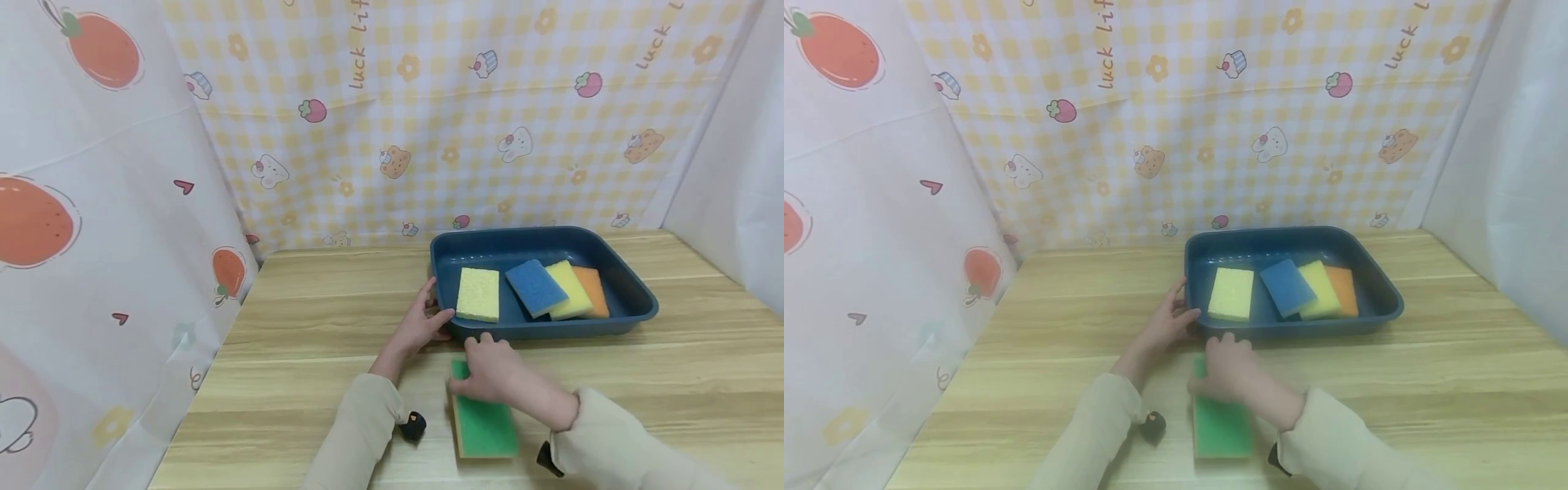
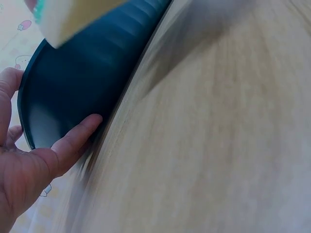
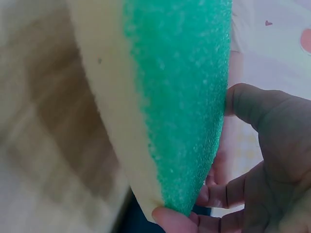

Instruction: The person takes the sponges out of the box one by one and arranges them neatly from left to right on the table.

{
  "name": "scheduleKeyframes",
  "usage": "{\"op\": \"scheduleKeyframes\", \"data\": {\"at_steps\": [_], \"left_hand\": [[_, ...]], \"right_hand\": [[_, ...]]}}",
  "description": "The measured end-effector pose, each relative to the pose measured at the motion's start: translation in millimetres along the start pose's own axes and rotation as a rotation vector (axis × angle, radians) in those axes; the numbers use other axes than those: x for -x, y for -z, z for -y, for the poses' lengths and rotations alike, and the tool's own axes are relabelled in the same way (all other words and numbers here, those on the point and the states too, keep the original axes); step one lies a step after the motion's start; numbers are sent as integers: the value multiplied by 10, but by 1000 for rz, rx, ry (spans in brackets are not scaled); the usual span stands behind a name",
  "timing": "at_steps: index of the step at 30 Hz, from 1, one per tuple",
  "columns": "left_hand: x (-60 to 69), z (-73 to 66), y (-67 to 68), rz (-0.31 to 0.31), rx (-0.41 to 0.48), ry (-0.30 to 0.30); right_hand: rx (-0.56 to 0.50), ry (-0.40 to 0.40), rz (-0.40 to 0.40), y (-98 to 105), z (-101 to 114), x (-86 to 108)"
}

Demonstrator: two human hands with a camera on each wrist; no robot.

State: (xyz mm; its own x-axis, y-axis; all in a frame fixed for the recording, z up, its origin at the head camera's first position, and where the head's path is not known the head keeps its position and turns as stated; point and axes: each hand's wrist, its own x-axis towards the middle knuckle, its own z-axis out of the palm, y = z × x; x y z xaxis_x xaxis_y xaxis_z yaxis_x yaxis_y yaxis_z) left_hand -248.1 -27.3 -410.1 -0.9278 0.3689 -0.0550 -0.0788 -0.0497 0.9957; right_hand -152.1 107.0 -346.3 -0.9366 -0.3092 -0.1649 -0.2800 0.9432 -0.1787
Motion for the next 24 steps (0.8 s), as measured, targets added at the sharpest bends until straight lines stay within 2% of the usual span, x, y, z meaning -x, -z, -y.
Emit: {"op": "scheduleKeyframes", "data": {"at_steps": [14, 24], "left_hand": [[-1, 19, 3, 12, -7, -10], [-13, 36, 11, 4, -4, -15]], "right_hand": [[2, 40, -9, -284, -14, -101], [53, 31, 0, -313, -3, -124]]}}
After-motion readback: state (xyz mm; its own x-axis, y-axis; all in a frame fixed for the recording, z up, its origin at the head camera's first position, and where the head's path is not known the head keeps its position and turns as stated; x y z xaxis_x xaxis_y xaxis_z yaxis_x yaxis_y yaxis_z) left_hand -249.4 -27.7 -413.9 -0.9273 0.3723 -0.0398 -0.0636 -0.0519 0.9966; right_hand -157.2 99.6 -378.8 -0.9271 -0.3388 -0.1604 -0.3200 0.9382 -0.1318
